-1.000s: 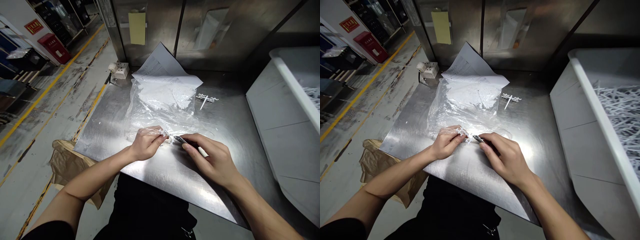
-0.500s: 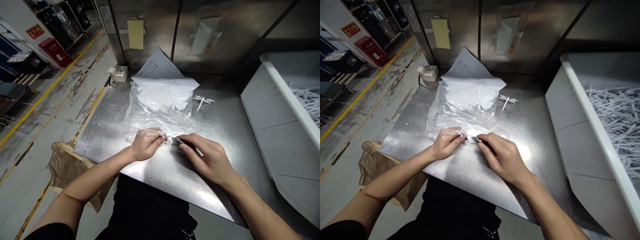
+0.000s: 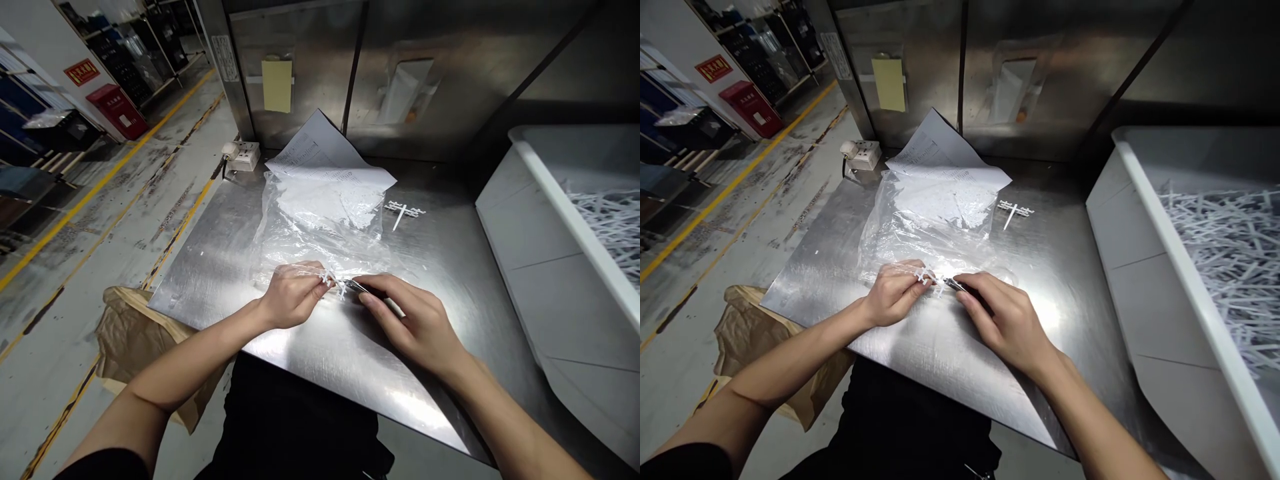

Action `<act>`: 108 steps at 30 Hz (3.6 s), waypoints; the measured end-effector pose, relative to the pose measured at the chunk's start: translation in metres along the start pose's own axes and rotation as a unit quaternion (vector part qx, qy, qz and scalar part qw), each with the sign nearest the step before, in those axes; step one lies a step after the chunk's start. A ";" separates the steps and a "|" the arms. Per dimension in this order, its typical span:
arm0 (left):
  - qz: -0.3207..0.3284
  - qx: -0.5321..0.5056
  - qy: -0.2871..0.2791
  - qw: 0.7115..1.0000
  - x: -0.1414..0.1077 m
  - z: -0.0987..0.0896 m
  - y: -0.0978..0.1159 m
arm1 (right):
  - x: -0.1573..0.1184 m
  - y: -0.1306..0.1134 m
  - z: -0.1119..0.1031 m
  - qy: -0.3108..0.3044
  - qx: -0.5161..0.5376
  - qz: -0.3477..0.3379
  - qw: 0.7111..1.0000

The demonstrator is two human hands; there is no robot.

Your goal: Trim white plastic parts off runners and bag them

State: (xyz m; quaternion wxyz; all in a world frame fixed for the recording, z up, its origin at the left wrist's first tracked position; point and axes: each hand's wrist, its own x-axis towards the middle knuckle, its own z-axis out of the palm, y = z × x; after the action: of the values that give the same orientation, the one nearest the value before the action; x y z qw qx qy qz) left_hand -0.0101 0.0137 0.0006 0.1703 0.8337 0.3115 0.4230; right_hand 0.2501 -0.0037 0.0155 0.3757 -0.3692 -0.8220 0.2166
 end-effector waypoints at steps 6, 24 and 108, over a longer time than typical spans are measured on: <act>0.020 0.021 0.014 0.999 0.000 0.000 0.000 | -0.001 0.002 0.002 0.020 -0.035 -0.052 0.998; 0.022 0.057 -0.005 0.998 -0.004 0.000 -0.003 | 0.000 0.003 0.003 0.012 -0.043 -0.050 0.998; 0.053 0.017 0.049 0.997 0.000 0.004 -0.002 | 0.002 -0.003 -0.006 0.026 -0.032 -0.060 0.997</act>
State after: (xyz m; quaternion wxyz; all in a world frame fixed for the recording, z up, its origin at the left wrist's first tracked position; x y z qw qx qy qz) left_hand -0.0080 0.0148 -0.0030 0.1177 0.8302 0.2820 0.4663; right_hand 0.2529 -0.0037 0.0219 0.3972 -0.3366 -0.8390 0.1582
